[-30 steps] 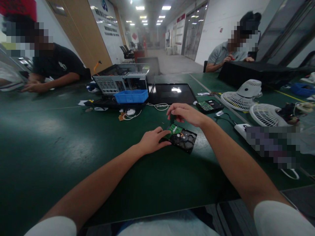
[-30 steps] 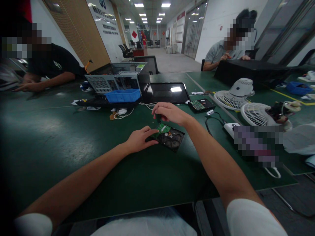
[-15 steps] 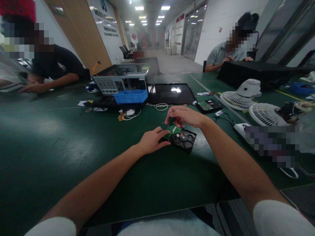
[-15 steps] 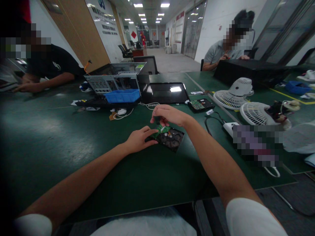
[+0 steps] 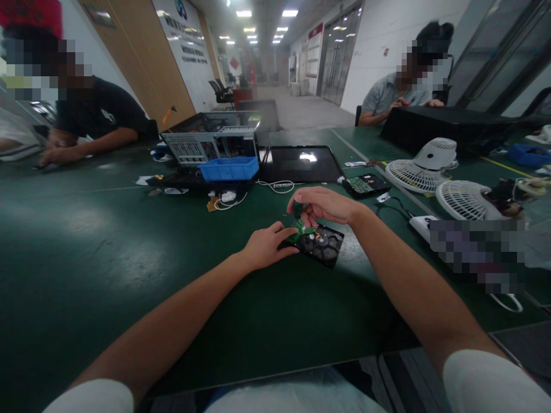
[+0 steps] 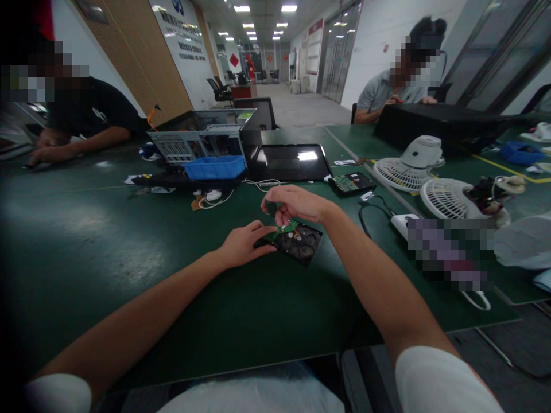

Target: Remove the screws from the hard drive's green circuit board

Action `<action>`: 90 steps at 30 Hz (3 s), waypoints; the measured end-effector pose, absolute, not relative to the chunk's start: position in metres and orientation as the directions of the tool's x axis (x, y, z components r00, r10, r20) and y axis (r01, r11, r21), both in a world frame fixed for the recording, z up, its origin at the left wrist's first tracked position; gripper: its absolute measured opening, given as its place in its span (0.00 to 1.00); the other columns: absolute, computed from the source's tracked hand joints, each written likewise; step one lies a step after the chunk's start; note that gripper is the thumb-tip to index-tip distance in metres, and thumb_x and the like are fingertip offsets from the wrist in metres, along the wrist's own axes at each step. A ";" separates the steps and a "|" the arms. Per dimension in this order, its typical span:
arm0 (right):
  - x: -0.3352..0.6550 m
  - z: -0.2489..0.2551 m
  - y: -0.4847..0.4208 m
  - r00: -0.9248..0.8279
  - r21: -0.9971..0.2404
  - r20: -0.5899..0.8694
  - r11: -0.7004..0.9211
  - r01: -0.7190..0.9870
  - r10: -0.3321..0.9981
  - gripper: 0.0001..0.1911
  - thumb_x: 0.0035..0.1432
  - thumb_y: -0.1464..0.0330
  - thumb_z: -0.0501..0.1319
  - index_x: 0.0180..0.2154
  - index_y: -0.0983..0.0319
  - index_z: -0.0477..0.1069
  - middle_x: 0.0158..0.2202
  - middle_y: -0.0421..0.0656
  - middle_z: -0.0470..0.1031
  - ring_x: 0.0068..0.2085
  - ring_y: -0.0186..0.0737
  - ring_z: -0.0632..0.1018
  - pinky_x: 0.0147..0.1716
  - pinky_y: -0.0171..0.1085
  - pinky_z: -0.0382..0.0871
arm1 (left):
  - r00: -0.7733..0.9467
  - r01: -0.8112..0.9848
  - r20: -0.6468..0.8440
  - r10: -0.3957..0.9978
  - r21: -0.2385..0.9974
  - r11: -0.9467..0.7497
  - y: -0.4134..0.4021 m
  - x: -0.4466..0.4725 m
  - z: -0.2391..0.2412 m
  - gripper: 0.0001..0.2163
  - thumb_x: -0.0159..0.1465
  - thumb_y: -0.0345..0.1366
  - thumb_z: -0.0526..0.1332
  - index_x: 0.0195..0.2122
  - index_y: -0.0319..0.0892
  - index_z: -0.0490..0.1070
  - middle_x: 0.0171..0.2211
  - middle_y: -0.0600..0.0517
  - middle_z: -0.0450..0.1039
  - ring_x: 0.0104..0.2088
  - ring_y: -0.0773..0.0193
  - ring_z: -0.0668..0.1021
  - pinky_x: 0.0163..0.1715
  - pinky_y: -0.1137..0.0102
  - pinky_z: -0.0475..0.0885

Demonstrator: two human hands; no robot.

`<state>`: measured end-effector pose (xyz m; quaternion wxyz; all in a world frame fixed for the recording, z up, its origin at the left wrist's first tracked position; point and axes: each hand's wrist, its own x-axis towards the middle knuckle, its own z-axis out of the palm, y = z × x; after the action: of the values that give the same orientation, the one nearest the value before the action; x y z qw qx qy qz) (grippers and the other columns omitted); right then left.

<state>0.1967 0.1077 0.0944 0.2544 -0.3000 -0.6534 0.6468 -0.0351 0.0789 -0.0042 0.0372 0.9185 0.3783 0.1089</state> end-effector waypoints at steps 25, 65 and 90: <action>0.205 0.096 0.117 -0.473 -0.962 0.103 0.209 0.177 0.875 0.10 0.63 0.64 0.64 0.39 0.64 0.80 0.34 0.43 0.78 0.28 0.30 0.70 0.23 0.30 0.60 | 0.689 0.683 0.171 0.704 0.169 -0.710 0.078 -0.035 -0.002 0.27 0.71 0.58 0.56 0.66 0.51 0.65 0.50 0.47 0.71 0.41 0.58 0.79 0.37 0.66 0.73; 0.209 0.096 0.110 -0.712 -0.997 -0.062 -0.018 0.069 0.700 0.15 0.64 0.59 0.66 0.45 0.63 0.73 0.45 0.47 0.79 0.28 0.31 0.77 0.19 0.29 0.65 | 0.691 0.679 0.193 0.697 0.157 -0.717 0.078 -0.035 -0.003 0.27 0.71 0.58 0.56 0.66 0.51 0.66 0.49 0.48 0.71 0.40 0.58 0.79 0.35 0.67 0.72; 0.205 0.091 0.118 -0.501 -0.998 0.041 0.056 0.014 0.864 0.09 0.63 0.64 0.64 0.43 0.62 0.75 0.40 0.46 0.81 0.26 0.31 0.73 0.19 0.30 0.61 | 0.687 0.683 0.184 0.703 0.167 -0.711 0.077 -0.034 -0.002 0.27 0.71 0.58 0.55 0.66 0.51 0.66 0.49 0.47 0.71 0.40 0.57 0.79 0.37 0.65 0.75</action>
<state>0.2055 0.1176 0.0914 0.3586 -0.3476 -0.6318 0.5928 -0.0340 0.0769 -0.0018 0.0425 0.9174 0.3777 0.1180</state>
